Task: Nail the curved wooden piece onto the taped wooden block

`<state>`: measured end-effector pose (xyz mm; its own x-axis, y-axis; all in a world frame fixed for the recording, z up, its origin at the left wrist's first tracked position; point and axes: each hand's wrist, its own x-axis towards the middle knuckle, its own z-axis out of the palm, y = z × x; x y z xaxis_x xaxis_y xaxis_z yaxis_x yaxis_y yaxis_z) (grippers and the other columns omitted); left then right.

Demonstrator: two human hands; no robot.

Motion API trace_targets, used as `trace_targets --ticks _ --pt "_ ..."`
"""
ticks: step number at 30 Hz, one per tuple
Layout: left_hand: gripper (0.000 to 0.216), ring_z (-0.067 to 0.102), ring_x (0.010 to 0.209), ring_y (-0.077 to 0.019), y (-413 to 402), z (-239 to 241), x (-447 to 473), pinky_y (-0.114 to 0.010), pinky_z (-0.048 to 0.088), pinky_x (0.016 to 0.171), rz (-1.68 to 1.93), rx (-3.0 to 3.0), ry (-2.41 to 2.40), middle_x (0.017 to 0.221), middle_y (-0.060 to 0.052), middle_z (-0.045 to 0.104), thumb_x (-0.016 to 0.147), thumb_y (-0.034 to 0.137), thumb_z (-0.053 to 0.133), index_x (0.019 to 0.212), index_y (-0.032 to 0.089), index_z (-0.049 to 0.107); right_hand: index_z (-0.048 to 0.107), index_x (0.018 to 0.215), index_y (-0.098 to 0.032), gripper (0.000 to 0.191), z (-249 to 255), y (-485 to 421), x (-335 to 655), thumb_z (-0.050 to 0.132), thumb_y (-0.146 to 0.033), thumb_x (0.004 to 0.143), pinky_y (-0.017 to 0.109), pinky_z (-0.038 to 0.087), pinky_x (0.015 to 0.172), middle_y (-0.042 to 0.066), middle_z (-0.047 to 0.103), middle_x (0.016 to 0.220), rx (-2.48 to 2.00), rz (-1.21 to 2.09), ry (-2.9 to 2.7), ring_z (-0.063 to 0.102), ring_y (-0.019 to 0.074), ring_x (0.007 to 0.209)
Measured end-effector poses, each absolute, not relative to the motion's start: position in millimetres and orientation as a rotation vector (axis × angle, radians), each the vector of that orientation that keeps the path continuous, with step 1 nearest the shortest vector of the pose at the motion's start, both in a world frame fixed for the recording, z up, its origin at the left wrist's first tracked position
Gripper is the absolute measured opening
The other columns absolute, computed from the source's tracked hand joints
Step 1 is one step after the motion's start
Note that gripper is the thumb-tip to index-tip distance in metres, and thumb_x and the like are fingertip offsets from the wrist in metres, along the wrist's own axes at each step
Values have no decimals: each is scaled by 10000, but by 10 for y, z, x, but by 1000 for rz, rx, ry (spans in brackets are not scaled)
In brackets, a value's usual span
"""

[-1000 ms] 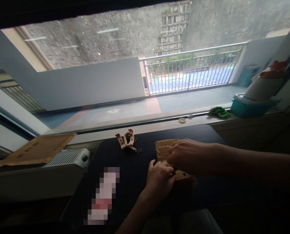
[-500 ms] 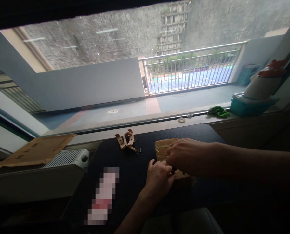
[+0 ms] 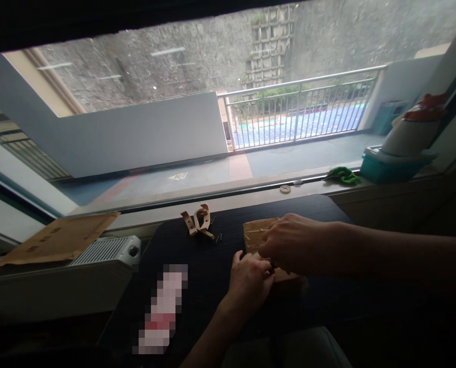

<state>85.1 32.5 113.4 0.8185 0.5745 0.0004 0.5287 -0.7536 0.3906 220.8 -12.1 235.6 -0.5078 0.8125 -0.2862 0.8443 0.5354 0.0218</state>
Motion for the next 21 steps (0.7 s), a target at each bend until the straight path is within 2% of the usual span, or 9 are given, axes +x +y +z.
trace_targets --ticks 5,8,12,15,18,21 --pt "219 585 953 -214 324 1152 852 -474 287 991 151 2625 827 900 -30 701 809 234 499 714 228 696 655 802 -132 118 2384 -113 2184 588 -71 724 258 313 547 54 629 770 1308 -207 2527 566 171 772" --pt "212 585 951 -211 326 1146 856 -489 278 989 157 2614 817 920 -23 699 811 228 495 761 247 701 648 775 -127 115 2316 -91 2221 566 -61 729 261 335 594 57 635 788 1331 -237 2542 570 164 783" --pt "191 588 936 -211 332 1126 862 -504 264 989 146 2608 826 880 -21 701 803 232 512 769 251 698 623 708 -127 137 2235 -71 2259 511 -74 767 267 330 572 41 641 763 1392 -233 2504 577 154 720" --pt "175 589 947 -214 334 1109 864 -507 264 984 170 2606 829 914 -18 701 789 216 526 760 250 695 624 729 -133 137 2241 -83 2247 506 -77 770 265 304 521 27 642 755 1418 -223 2475 579 157 692" --pt "180 590 953 -213 332 1111 863 -505 270 983 194 2606 825 927 -17 700 795 222 518 777 257 694 638 791 -149 114 2299 -110 2216 546 -94 751 264 292 497 19 645 784 1409 -213 2488 579 168 707" --pt "163 585 978 -220 327 1134 859 -505 267 994 176 2605 813 926 -20 697 790 237 526 739 240 682 642 786 -144 99 2341 -124 2196 583 -92 726 270 328 537 31 645 808 1327 -187 2530 577 175 744"
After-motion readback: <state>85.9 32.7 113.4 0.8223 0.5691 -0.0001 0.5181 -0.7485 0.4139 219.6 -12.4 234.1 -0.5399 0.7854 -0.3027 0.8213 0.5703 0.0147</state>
